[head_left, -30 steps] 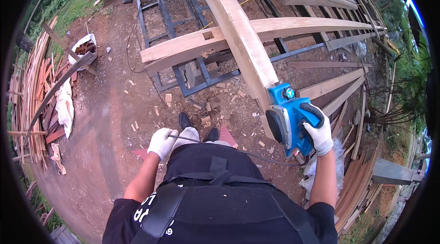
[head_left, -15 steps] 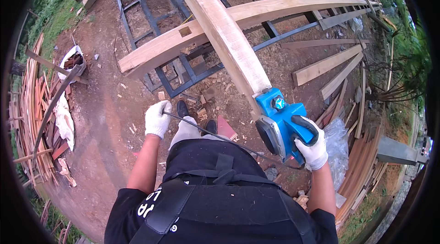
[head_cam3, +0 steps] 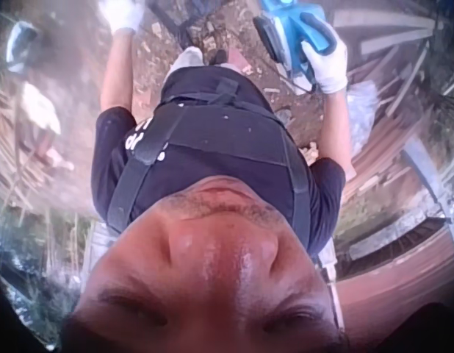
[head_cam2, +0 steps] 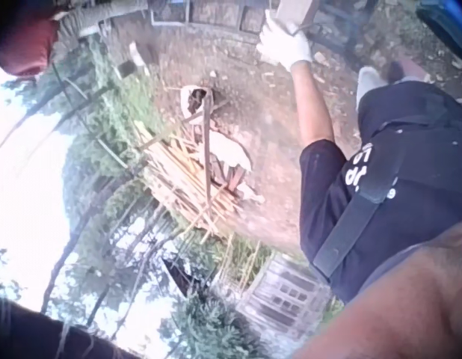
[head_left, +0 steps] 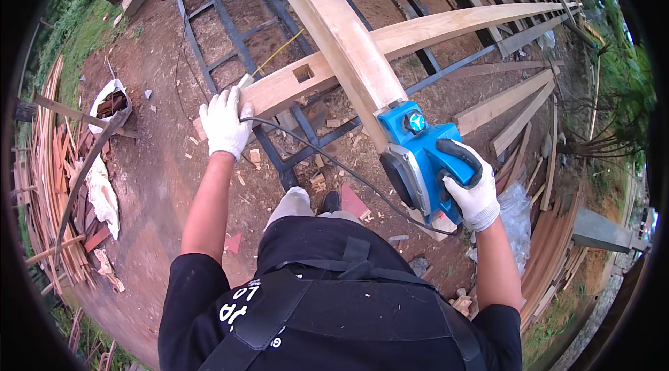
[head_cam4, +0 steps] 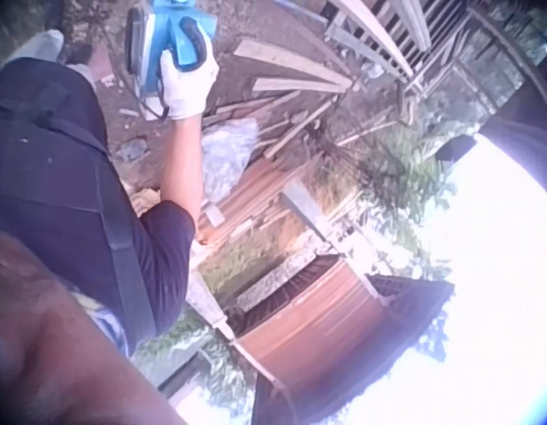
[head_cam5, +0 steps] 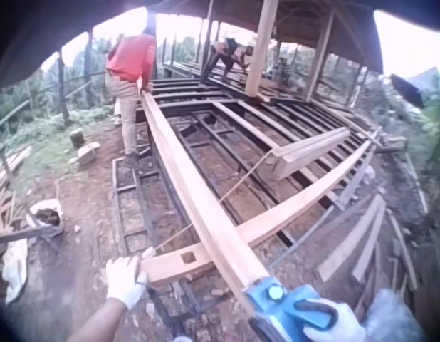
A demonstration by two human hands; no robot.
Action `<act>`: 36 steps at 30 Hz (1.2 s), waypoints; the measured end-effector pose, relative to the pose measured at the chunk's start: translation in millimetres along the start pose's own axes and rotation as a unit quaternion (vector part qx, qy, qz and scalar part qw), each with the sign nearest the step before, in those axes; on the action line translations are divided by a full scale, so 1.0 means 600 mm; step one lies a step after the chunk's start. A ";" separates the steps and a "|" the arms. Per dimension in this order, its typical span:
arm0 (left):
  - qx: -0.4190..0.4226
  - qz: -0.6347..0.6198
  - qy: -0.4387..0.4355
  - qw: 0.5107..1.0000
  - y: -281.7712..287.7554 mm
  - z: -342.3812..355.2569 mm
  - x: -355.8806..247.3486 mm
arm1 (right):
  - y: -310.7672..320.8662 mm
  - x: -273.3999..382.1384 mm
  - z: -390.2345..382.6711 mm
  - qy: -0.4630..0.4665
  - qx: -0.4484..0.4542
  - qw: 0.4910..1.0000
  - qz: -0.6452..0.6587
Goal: The person uses a power planer to smooth the surface of a wooden beam and then uses an axe to trim the wood from the joint of another beam while sitting on a structural frame.
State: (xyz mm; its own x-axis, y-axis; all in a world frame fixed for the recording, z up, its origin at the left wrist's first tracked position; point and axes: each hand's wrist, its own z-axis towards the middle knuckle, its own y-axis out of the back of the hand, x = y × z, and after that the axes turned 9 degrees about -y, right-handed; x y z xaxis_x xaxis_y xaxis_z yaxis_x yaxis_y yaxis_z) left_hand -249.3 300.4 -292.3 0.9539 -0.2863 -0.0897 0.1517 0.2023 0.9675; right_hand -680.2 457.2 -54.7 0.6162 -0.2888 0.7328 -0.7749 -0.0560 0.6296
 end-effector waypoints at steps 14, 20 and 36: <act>-0.006 -0.022 -0.007 1.000 0.003 0.005 0.005 | -0.074 0.100 0.171 0.004 -0.018 0.997 0.078; -0.002 -0.017 -0.026 1.000 0.011 -0.020 0.001 | -0.089 0.127 0.221 -0.028 -0.018 0.998 0.060; 0.005 -0.289 -0.168 0.943 0.063 -0.207 -0.090 | 0.006 -0.077 -0.170 -0.067 0.004 0.995 0.078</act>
State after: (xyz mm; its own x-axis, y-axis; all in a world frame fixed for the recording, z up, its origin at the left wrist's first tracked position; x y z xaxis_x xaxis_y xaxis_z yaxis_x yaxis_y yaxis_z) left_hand -262.8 439.9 -280.1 0.5771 -0.6266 -0.5238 0.6162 -0.0870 0.7828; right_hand -697.1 568.0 -59.7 0.4649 -0.4189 0.7800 -0.8610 -0.0088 0.5084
